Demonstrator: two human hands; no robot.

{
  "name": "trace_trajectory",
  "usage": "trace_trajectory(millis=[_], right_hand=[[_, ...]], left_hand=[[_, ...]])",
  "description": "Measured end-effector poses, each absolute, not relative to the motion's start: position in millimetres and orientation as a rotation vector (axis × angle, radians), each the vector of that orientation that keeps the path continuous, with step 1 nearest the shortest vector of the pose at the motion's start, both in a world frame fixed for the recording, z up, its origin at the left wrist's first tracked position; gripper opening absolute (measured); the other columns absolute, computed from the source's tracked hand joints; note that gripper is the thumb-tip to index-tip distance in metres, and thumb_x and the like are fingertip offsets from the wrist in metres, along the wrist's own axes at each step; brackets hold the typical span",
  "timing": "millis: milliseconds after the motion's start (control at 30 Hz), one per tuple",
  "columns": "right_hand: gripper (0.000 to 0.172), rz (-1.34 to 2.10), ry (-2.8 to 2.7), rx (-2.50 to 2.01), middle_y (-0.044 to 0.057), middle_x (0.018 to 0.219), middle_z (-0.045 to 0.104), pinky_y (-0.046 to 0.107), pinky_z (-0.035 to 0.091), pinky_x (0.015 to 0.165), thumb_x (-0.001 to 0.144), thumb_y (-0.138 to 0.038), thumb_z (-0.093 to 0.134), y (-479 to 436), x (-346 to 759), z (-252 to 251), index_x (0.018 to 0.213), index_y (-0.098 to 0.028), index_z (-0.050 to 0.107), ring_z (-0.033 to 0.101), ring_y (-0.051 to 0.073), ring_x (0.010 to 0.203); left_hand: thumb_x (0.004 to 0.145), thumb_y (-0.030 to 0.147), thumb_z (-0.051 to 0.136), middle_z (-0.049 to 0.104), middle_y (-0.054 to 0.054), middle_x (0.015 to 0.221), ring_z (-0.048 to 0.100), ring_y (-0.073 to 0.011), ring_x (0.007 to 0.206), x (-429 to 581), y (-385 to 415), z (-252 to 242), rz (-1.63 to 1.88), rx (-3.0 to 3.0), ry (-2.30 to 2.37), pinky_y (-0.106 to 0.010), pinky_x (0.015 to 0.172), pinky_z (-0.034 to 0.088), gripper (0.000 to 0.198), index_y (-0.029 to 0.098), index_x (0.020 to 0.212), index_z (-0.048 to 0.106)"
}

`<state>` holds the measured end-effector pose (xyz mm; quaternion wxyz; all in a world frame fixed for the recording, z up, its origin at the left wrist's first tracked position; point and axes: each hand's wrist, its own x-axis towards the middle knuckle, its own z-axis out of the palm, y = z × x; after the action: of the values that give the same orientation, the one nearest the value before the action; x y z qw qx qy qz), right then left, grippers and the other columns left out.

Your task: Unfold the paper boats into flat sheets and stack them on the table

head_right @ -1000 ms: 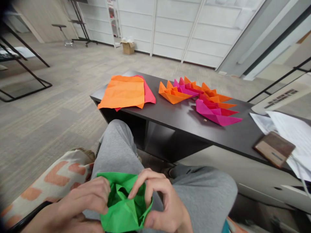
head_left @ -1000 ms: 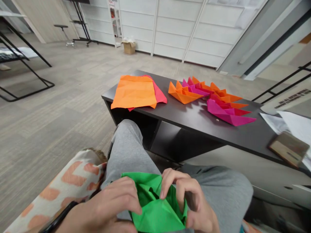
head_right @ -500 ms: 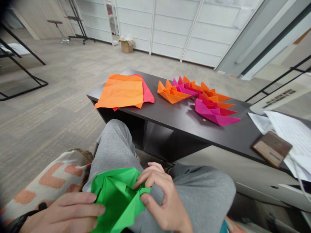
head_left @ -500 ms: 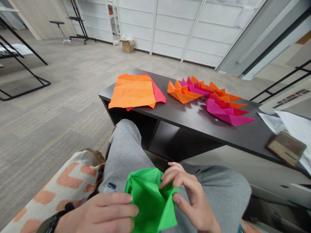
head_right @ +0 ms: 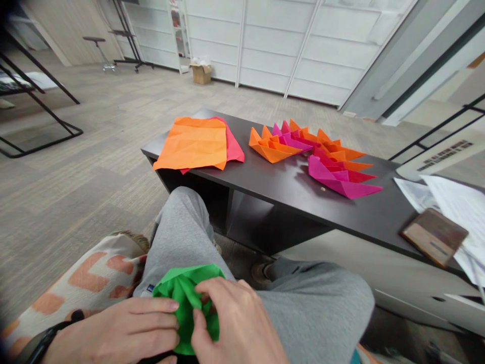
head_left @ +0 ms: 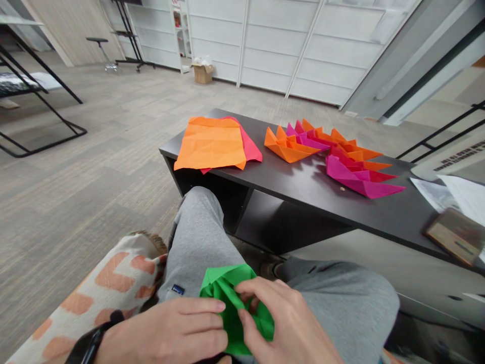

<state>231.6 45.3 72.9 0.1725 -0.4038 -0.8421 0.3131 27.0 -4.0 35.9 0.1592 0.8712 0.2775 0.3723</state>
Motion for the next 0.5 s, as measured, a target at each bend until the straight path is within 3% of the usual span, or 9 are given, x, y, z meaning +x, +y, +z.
trace_trajectory(millis=[200,333,400,500], right_hand=[[0.028,0.784,-2.368,-1.05,0.002,0.09,0.076,0.026,0.059,0.065,0.077,-0.01,0.058,38,230,56,0.103,-0.019,0.067,0.074,0.019,0.073],[0.026,0.76,-2.314,-1.094,0.003,0.093,0.077,0.024,0.061,0.069,0.089,-0.011,0.049,39,231,50,0.105,-0.019,0.068,0.075,0.017,0.077],[0.024,0.725,-2.307,-1.106,0.003,0.097,0.077,0.024,0.061,0.073,0.092,-0.015,0.052,39,233,48,0.107,-0.02,0.069,0.075,0.017,0.082],[0.021,0.625,-2.248,-1.137,0.003,0.098,0.077,0.022,0.062,0.073,0.092,-0.02,0.058,38,235,46,0.108,-0.021,0.07,0.075,0.016,0.08]], left_hand=[[0.097,0.014,0.047,0.074,0.001,0.077,0.069,-0.0079,0.073,25,-3,43,1.092,2.53,0.832,-0.017,0.105,0.049,0.018,0.013,0.094,0.064],[0.085,0.021,0.068,0.071,0.003,0.095,0.067,-0.0107,0.095,15,-12,34,1.385,2.595,1.017,-0.022,0.105,0.05,0.015,0.022,0.099,0.064],[0.076,0.02,0.076,0.064,0.0,0.099,0.063,-0.0143,0.099,13,-17,27,1.524,2.391,1.41,-0.027,0.098,0.054,0.024,0.022,0.092,0.058],[0.081,0.015,0.067,0.055,0.0,0.091,0.059,-0.0124,0.086,14,-18,20,1.408,1.894,1.732,-0.024,0.075,0.054,0.024,0.022,0.087,0.045]])
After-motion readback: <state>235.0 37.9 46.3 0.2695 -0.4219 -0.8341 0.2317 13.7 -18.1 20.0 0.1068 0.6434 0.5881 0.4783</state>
